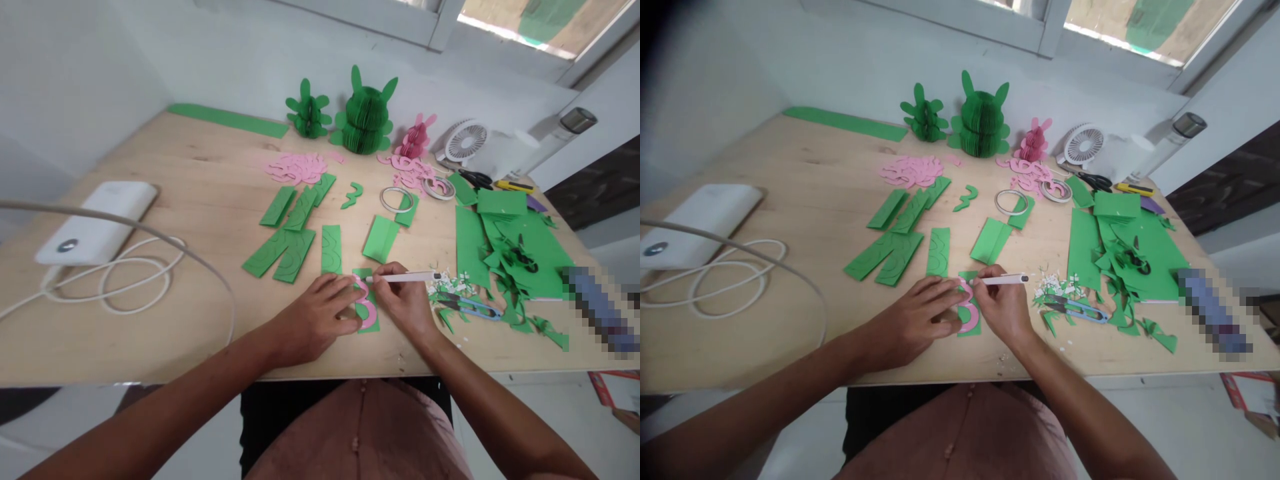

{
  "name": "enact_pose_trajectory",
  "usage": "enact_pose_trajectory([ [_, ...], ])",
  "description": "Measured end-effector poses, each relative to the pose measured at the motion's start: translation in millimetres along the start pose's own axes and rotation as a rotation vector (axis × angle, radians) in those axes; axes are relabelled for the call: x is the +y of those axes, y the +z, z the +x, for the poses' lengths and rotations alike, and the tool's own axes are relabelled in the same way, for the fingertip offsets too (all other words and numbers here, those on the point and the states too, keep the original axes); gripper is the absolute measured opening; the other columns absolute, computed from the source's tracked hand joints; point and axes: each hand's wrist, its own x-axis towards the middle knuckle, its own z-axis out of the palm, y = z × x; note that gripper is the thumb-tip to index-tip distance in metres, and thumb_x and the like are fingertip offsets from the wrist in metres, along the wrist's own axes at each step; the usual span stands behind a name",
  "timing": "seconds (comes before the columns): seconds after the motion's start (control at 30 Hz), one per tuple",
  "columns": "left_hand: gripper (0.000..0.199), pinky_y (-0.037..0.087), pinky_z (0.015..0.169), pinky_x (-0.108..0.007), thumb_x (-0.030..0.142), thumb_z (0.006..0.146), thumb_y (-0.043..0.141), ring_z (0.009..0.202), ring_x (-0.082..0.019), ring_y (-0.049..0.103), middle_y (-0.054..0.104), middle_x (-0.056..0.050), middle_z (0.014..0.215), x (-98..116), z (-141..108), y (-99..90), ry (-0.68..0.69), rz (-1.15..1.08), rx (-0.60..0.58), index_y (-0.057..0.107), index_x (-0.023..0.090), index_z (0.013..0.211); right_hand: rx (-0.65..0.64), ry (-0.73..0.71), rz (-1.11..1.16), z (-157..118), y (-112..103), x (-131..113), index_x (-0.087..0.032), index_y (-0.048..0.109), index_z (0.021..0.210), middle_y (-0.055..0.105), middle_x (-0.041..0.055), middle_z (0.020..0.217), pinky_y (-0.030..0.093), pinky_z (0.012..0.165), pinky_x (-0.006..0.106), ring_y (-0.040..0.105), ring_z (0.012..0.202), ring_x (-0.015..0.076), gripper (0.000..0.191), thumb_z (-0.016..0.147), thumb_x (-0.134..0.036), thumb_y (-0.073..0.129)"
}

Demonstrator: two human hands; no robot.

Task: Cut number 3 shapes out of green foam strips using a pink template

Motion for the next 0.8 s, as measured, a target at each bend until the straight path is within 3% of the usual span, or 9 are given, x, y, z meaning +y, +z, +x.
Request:
enact_pose_trajectory([
  [0.8,0.024,0.036,0.103,-0.051,0.014,0.095,0.042,0.128,-0.029,0.044,0.055,-0.011,0.135,0.1,0.3,0.5,-0.001,-0.007,-0.005,0.065,0.021,0.099,-0.020,-0.038,-0.021,5.5,1.9,5.6,-0.020,0.061,0.080,0.061,-0.0013,0.064,0.043,0.054,0.024,0.055,0.059,0.0131,0.011,0.083,-0.029,0.057],
])
